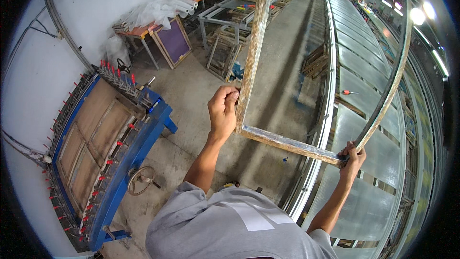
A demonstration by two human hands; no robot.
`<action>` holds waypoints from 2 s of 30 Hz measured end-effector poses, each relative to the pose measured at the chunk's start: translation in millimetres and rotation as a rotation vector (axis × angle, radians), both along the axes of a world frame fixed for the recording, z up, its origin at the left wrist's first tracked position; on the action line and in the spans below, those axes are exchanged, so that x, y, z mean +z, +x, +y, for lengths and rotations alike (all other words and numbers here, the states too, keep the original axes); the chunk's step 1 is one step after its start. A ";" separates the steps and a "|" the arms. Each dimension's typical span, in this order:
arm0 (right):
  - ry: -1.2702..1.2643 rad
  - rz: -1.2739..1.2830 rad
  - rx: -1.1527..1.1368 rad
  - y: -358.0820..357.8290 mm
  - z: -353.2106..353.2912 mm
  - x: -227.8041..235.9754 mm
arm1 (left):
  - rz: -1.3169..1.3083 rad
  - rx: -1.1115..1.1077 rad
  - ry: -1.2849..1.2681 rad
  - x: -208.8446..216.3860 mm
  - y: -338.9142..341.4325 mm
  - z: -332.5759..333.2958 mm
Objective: The person sits on the floor and assembles rectangular frames by picking up metal and wooden pieces, aligning them, and placing them on a workbench. They handle multiple frames one at a time, moving them between the floor and the bench.
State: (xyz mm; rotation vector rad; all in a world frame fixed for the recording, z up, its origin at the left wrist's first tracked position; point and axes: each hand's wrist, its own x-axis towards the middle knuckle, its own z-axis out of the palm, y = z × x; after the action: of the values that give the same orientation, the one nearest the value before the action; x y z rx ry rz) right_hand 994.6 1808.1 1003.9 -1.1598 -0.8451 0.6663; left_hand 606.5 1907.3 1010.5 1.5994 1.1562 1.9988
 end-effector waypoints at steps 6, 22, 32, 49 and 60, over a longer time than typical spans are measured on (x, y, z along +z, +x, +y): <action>-0.059 0.007 0.086 17.4 -1.8 -30.5 | -0.086 -0.032 0.044 29.3 -28.9 8.0; -0.090 0.142 0.177 8.6 -10.1 -123.1 | -0.213 0.249 -0.591 -125.9 -122.9 12.2; -0.148 0.141 0.125 3.7 -21.7 -159.9 | 0.152 0.208 -0.799 -187.5 -146.5 11.0; -0.239 -0.026 0.223 -14.6 -24.5 -202.4 | -0.418 -0.535 -0.429 80.3 -34.6 83.2; -0.051 -0.573 -0.458 -43.2 85.4 -60.1 | -0.521 -0.371 -0.382 53.9 13.5 -0.1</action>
State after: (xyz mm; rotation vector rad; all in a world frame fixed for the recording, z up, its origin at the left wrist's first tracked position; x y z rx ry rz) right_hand 951.4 1893.6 943.8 -1.5574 -0.9881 -0.0335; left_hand 620.0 1907.2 1064.4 0.9408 0.8870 1.6781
